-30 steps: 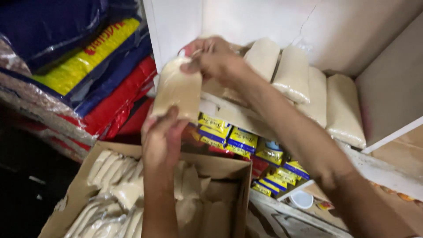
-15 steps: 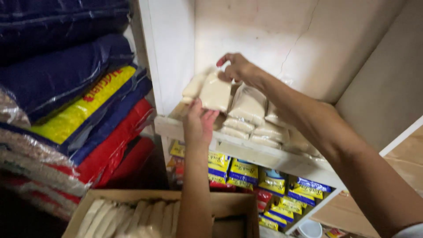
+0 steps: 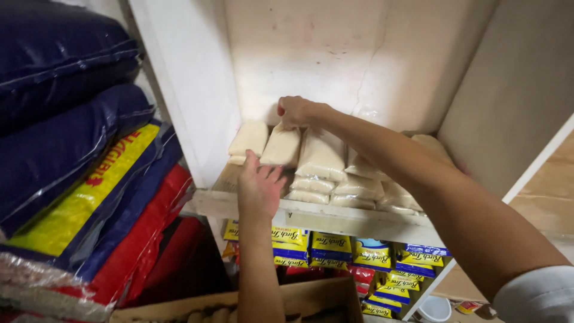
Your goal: The person takes individually wrapped packages from a cardboard box and places them onto a shelf. They arrange the packages in neat rows, stacking them horizontally and vertically to fill the available space on the shelf.
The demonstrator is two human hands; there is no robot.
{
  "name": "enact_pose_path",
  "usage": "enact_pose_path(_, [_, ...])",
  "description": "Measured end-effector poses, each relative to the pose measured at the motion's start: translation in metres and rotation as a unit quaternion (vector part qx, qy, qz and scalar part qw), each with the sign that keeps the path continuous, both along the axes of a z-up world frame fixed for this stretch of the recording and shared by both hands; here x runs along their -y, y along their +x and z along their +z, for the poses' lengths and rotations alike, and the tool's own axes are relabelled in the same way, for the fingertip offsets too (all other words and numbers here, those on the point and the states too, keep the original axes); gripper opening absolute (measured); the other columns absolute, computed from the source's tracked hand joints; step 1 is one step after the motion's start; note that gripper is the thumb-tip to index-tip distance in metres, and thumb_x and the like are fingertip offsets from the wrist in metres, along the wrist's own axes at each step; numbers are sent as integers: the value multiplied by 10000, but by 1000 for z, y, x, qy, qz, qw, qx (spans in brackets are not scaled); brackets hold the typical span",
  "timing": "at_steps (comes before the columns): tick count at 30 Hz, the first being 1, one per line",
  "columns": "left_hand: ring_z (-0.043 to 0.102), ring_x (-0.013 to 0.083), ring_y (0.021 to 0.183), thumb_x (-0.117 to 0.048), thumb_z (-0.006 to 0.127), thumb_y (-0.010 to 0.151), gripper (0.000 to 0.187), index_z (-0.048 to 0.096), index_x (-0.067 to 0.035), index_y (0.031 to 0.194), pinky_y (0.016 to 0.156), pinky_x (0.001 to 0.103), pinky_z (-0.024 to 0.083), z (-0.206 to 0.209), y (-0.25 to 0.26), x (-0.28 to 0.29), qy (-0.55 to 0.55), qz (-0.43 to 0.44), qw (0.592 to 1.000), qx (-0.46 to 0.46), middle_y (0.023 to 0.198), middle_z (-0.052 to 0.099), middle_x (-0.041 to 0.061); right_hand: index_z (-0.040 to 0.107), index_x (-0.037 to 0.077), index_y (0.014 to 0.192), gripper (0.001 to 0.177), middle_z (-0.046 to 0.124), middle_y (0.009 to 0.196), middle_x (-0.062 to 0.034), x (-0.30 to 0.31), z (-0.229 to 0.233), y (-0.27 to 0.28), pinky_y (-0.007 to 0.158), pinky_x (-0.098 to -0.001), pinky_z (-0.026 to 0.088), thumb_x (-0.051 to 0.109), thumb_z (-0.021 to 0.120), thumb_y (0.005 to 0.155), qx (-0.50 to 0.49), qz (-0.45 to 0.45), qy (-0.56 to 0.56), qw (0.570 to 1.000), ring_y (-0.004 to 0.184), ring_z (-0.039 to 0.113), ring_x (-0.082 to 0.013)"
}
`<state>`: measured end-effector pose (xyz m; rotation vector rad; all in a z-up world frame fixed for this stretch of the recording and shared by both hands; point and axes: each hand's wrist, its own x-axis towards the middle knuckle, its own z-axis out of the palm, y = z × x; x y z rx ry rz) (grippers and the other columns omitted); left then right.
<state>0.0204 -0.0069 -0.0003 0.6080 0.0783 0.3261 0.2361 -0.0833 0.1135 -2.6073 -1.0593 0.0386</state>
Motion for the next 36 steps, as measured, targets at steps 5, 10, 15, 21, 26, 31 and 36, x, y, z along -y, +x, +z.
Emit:
enact_pose_path(5, [103,435,1558,-646,525,892,1109,-20,4,1607,1212,607,47,23,-17,11,63,10,998,-22,1680,31,273,616,112,1230,596,708,1169,-112,-1,13,-40,931,-431,504,363,861,748,8,-59,-32,998,1081,663,-285])
enact_pose_path(10, [53,363,1578,-725,515,842,1176,-23,-7,1603,1199,585,-86,19,-10,7,87,-26,995,-40,1706,1,201,600,145,1278,597,717,1179,-135,-2,7,-28,916,-473,509,404,809,782,161,8,-113,981,1109,666,-327])
enact_pose_path(15, [34,354,1575,-735,488,846,1154,-4,-27,1613,1201,582,-89,18,-9,6,96,-22,994,-42,1710,-10,183,700,99,1169,472,742,1140,-166,-3,23,-43,845,-438,551,424,778,837,125,59,-148,979,1024,709,-329])
enact_pose_path(21, [34,369,1576,-734,482,855,1144,-7,-34,1617,1201,582,-83,20,-10,7,99,-16,994,-46,1706,-12,199,748,28,1213,655,689,1203,-296,13,34,-82,817,-552,548,567,744,841,-30,64,-241,968,1079,674,-445])
enact_pose_path(26, [35,364,1575,-742,448,851,1128,-30,-66,1616,1202,581,-70,19,-10,6,95,-10,994,-49,1706,-24,178,704,117,1320,692,651,1306,-248,16,36,-77,926,-534,499,550,773,785,-39,90,-249,964,1194,619,-422])
enact_pose_path(31, [28,374,1574,-718,455,892,1108,-19,-24,1615,1203,587,-66,17,-11,5,93,-13,995,-30,1711,-10,193,642,279,1404,712,670,1380,-76,16,24,-58,1085,-426,450,469,820,742,13,140,-216,966,1291,596,-302])
enact_pose_path(36, [3,342,1579,-719,420,897,1087,-27,-34,1614,1202,583,-69,30,-20,10,109,-12,993,-40,1715,-11,171,692,235,1336,642,732,1295,-66,21,37,-111,1013,-402,520,399,849,735,38,137,-175,974,1188,677,-278])
